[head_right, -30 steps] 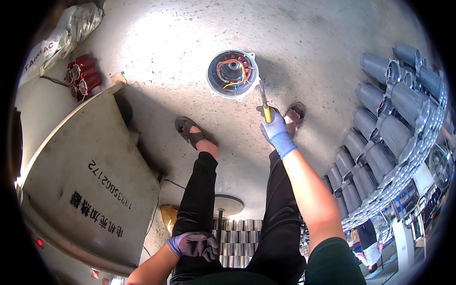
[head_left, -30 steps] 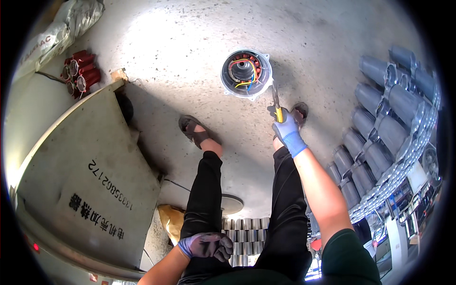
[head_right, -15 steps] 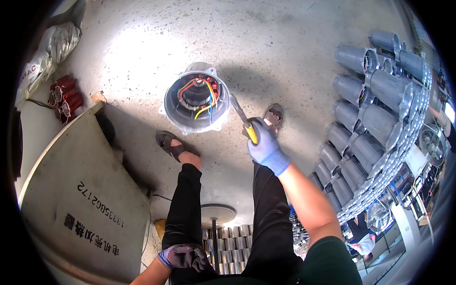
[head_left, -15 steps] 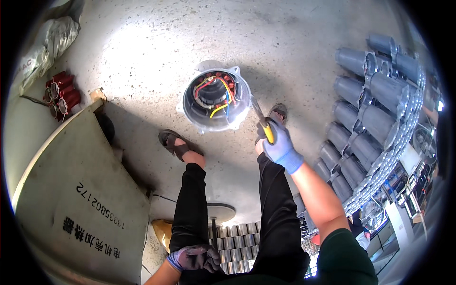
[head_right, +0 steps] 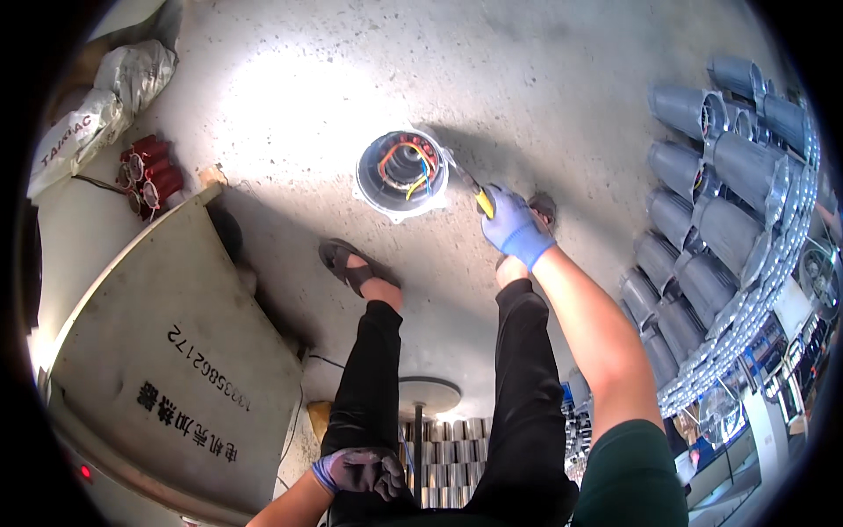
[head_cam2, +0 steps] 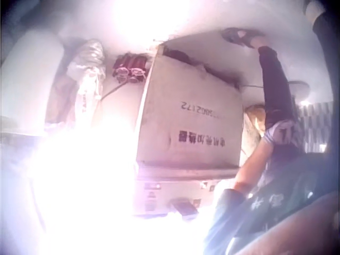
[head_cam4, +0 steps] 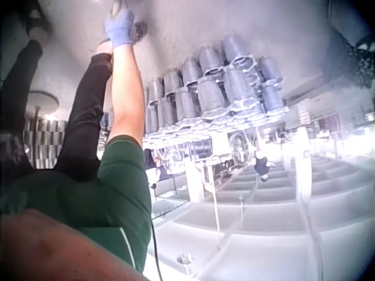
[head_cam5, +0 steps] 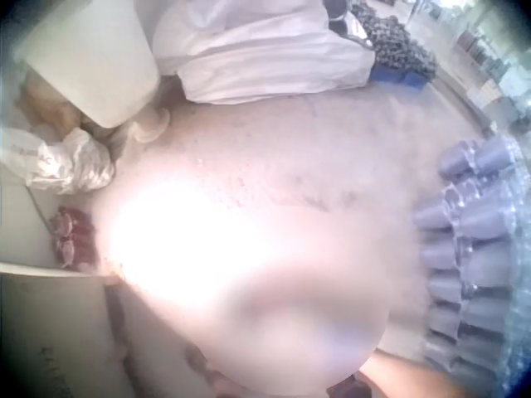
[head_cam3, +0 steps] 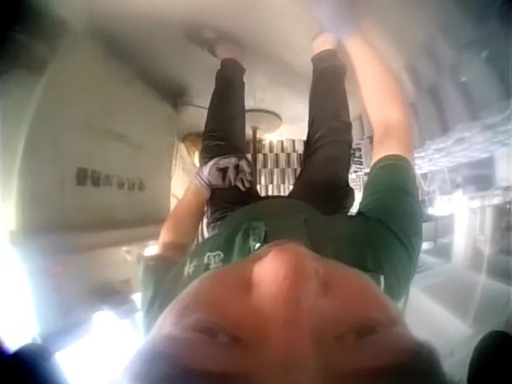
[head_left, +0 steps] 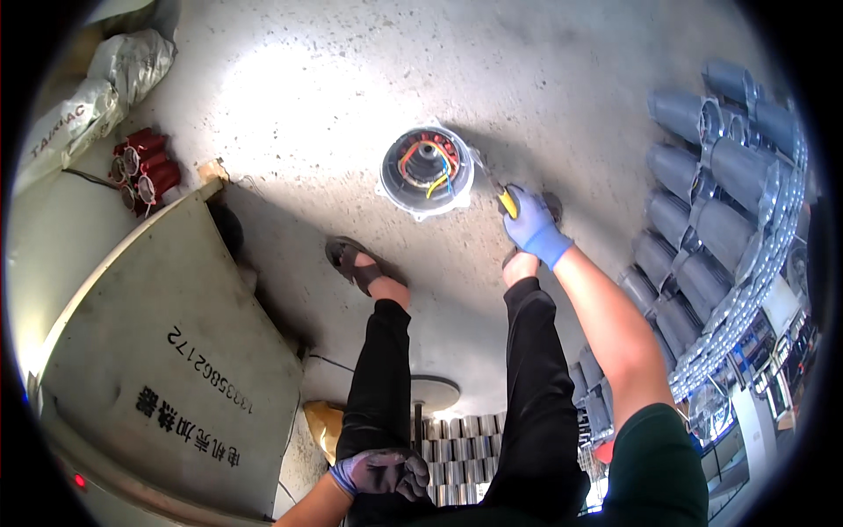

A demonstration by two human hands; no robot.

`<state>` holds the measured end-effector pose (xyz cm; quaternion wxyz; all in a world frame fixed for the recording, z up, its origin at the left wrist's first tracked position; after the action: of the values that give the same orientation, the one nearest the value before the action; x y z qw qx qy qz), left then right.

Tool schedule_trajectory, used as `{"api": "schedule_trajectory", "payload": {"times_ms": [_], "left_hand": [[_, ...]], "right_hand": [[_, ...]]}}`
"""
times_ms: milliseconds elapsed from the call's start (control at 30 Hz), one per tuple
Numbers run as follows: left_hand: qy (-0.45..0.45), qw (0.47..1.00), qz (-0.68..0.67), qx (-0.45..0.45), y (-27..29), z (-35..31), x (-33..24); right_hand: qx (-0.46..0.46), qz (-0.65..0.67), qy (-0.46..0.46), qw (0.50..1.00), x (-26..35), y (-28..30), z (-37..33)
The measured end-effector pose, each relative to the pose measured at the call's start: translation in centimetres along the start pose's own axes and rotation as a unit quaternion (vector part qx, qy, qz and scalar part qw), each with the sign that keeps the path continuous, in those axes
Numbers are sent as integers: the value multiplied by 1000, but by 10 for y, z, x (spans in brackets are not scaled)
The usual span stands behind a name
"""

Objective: The person places a motor housing onto a machine, inserts a stator into the housing, and then uses a tool to secure wires on a separate stator component.

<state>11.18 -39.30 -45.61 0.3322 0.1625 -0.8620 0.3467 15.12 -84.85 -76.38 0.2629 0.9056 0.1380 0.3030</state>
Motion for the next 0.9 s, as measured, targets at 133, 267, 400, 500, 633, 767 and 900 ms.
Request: {"api": "schedule_trajectory", "payload": {"times_ms": [133, 267, 400, 500, 633, 767, 900], "left_hand": [[7, 1000, -19, 11, 3, 4, 0], [-15, 999, 21, 30, 30, -4, 9], [-70, 989, 17, -126, 15, -11, 9], [-40, 990, 77, -114, 0, -1, -5], [-52, 979, 126, -151, -25, 8, -7], [-57, 973, 139, -174, -51, 18, -7], [-59, 962, 150, -220, -62, 26, -6]], "right_hand": [[-29, -13, -10, 999, -11, 17, -17], [95, -5, -19, 995, 0, -11, 0], [44, -3, 16, 999, 13, -18, 1], [-16, 89, -28, 996, -16, -12, -20], [-29, 287, -160, 944, -44, -2, -47], [-131, 423, -236, 865, -109, 10, -51], [-262, 364, -267, 853, -139, 84, -40]]}}
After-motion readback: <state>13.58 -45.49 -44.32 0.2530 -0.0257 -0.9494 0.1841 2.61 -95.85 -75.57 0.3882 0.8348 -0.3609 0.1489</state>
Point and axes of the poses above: each hand's wrist, its own z-axis towards the middle knuckle, its own y-axis out of the back of the hand, x = y × z, the point moved 2 cm from there along z, towards the middle knuckle, and after that the axes turned 12 degrees about -y, right-handed, at the moved point
